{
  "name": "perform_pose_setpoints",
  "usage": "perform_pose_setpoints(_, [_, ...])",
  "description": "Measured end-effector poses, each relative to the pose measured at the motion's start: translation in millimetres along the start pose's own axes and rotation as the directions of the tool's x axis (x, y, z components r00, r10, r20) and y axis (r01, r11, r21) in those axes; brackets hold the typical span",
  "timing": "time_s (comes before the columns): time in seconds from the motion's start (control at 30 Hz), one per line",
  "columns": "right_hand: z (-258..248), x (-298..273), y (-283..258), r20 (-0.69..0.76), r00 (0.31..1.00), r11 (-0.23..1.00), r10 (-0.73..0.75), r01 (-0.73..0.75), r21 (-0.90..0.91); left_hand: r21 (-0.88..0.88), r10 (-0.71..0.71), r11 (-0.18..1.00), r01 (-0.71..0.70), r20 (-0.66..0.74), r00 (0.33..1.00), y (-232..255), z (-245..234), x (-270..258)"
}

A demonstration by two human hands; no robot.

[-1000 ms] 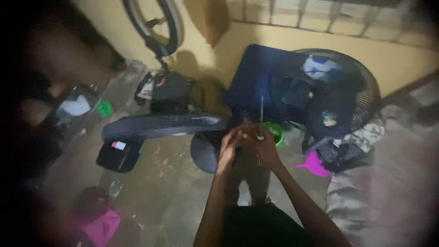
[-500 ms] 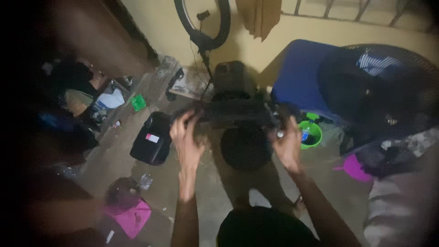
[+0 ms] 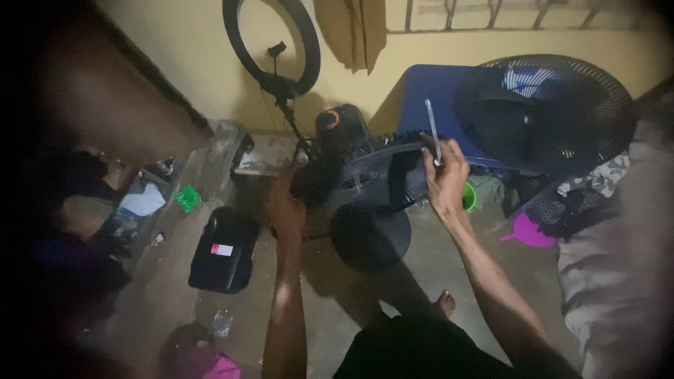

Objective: The person uses a screwdriver to remove screws from the back of a black portable fan, then detaches the rear grille. They continue to unscrew and remove additional components from the fan's housing.

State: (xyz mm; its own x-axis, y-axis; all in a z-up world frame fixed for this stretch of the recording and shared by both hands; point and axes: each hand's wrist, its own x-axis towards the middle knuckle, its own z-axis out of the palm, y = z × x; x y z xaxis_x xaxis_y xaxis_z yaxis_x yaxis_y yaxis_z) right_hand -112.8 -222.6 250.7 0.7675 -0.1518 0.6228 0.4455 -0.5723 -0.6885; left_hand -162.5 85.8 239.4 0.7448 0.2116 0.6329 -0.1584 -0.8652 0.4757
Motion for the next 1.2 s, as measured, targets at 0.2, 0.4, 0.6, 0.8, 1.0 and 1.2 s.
perform_pose_setpoints(0.2, [-10.3, 21.9, -25.6, -0.021, 0.998, 0.998, -0.063, 0.064, 0.011, -0.042, -0.387, 0.918, 0.394, 0.128, 0.913, 11.6, -13.5, -15.9])
perform_pose_setpoints(0.4, [-59.5, -7.9, 7.9, -0.025, 0.987, 0.984, 0.157, -0.155, 0.094, -0.829, -0.668, 0.274, 0.487, 0.201, 0.717, 6.0, 2.1, -33.3])
perform_pose_setpoints(0.6, [-155.7, -76.8, 91.2, -0.296, 0.934, 0.872, 0.199, -0.306, -0.382, -0.684, -0.660, 0.203, 0.700, 0.433, 0.614, 14.6, 70.8, -66.8])
perform_pose_setpoints(0.8, [-204.3, -123.5, 128.2, -0.438, 0.667, 0.712, 0.603, -0.698, -0.082, -0.620, -0.657, -0.082, 0.781, 0.623, 0.425, 67.5, 209.9, -79.8])
perform_pose_setpoints(1.0, [-186.7, -109.2, 187.8, -0.293, 0.679, 0.739, 0.673, -0.596, 0.315, -0.601, -0.560, -0.505, 0.620, 0.774, 0.295, 174.7, 326.0, -91.6])
perform_pose_setpoints(1.2, [-181.3, -80.8, 280.0, -0.168, 0.419, 0.413, 0.892, -0.606, 0.680, -0.509, -0.480, -0.329, 0.796, 0.816, 0.323, 205.4, 429.7, -108.9])
